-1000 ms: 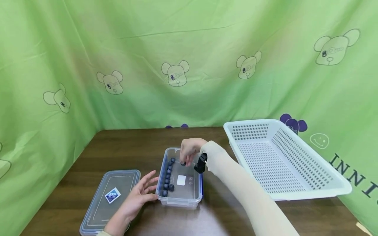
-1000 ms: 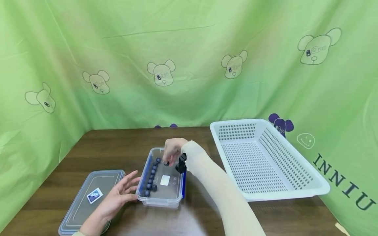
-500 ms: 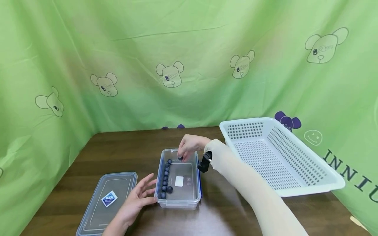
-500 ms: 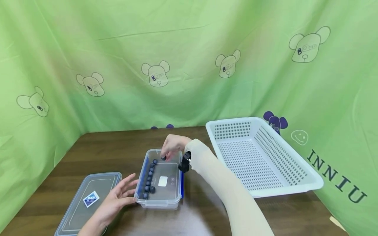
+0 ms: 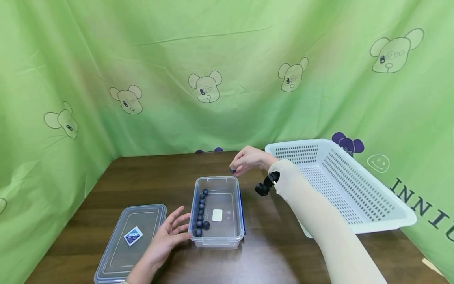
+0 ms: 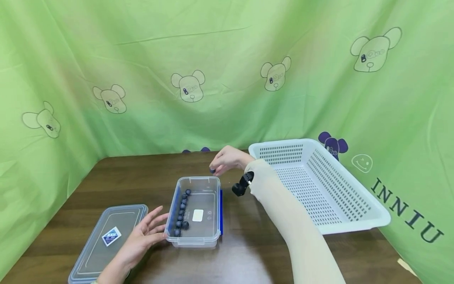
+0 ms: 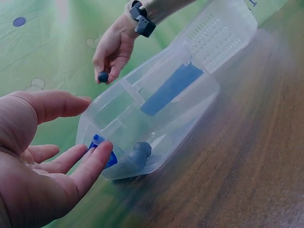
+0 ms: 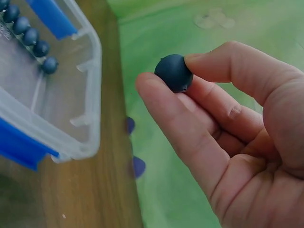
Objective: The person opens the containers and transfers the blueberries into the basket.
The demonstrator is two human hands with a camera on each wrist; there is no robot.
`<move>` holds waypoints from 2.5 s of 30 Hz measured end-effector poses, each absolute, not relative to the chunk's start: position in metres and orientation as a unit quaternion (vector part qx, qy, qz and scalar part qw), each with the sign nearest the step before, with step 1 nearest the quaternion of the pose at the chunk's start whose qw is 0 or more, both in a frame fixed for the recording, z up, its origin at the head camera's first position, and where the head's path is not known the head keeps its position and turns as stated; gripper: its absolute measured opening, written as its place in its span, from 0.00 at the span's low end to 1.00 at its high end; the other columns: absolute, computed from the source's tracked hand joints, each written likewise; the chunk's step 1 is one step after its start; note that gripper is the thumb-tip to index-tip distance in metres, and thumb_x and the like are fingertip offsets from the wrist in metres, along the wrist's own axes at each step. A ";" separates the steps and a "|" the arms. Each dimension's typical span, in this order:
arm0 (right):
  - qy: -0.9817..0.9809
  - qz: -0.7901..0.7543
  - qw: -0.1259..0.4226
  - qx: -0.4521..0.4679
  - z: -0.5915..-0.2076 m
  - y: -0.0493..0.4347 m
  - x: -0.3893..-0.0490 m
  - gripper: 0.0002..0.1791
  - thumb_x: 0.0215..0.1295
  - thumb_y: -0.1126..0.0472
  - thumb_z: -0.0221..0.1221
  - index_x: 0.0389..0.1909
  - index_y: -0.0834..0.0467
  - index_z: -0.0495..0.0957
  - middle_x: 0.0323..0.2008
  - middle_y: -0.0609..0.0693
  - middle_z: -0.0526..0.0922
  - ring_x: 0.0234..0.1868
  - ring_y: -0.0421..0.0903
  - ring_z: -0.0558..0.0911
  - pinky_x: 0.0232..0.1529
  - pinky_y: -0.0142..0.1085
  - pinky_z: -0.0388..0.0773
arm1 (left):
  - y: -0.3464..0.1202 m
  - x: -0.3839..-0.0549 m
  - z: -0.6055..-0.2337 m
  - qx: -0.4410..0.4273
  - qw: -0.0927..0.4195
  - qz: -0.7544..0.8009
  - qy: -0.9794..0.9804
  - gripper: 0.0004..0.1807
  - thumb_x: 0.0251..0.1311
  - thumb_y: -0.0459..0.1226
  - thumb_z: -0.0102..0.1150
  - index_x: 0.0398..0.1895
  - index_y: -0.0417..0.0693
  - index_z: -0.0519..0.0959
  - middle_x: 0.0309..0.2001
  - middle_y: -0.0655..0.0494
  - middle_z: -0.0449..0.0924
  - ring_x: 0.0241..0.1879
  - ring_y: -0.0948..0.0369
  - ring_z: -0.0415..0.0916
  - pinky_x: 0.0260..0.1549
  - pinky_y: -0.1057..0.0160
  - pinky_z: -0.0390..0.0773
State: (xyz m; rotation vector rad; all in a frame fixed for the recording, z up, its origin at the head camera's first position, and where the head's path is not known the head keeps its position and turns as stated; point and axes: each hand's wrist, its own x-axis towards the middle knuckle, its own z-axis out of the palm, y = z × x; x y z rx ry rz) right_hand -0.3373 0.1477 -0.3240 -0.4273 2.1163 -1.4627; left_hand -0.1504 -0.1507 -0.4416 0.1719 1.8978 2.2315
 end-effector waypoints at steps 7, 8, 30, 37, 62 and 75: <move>0.767 -0.585 0.223 -0.138 -0.314 0.185 -0.342 0.16 0.63 0.76 0.56 0.49 0.83 0.74 0.39 0.66 0.85 0.32 0.48 0.87 0.45 0.41 0.83 | -0.149 -0.151 -0.444 0.051 0.104 0.761 0.638 0.49 0.54 0.20 0.61 0.77 0.35 0.47 0.70 0.31 0.60 0.59 0.47 0.72 0.48 0.63 0.79; 0.764 -0.593 0.218 -0.133 -0.313 0.193 -0.343 0.16 0.63 0.76 0.56 0.49 0.84 0.73 0.38 0.65 0.85 0.32 0.48 0.87 0.45 0.41 0.83 | -0.149 -0.150 -0.444 0.051 0.105 0.761 0.639 0.49 0.54 0.20 0.61 0.77 0.35 0.47 0.70 0.31 0.61 0.59 0.47 0.72 0.48 0.63 0.79; 0.708 -0.657 0.255 0.045 -0.366 0.353 -0.350 0.14 0.68 0.76 0.51 0.28 0.63 0.82 0.27 0.53 0.83 0.31 0.44 0.86 0.46 0.34 0.81 | -0.151 -0.152 -0.446 0.062 0.104 0.762 0.636 0.49 0.53 0.21 0.63 0.77 0.35 0.48 0.69 0.31 0.61 0.58 0.47 0.73 0.48 0.62 0.79; 0.800 -0.507 0.318 0.041 -0.381 0.367 -0.341 0.08 0.68 0.67 0.56 0.31 0.62 0.83 0.27 0.52 0.87 0.31 0.39 0.86 0.40 0.29 0.80 | -0.152 -0.153 -0.446 0.066 0.104 0.758 0.640 0.49 0.53 0.22 0.63 0.77 0.35 0.48 0.69 0.31 0.62 0.57 0.49 0.74 0.48 0.62 0.79; 0.826 -0.462 0.319 0.053 -0.357 0.352 -0.312 0.08 0.69 0.63 0.57 0.38 0.63 0.82 0.27 0.47 0.87 0.29 0.35 0.84 0.37 0.27 0.78 | -0.152 -0.155 -0.445 0.066 0.101 0.754 0.646 0.48 0.54 0.22 0.63 0.76 0.35 0.49 0.69 0.29 0.61 0.59 0.46 0.72 0.48 0.63 0.78; 0.751 -0.597 0.281 0.021 -0.340 0.339 -0.353 0.06 0.68 0.74 0.54 0.37 0.63 0.79 0.33 0.54 0.85 0.35 0.46 0.86 0.47 0.36 0.81 | -0.152 -0.155 -0.447 0.072 0.105 0.754 0.644 0.48 0.54 0.22 0.63 0.76 0.35 0.49 0.69 0.29 0.61 0.59 0.45 0.73 0.48 0.63 0.79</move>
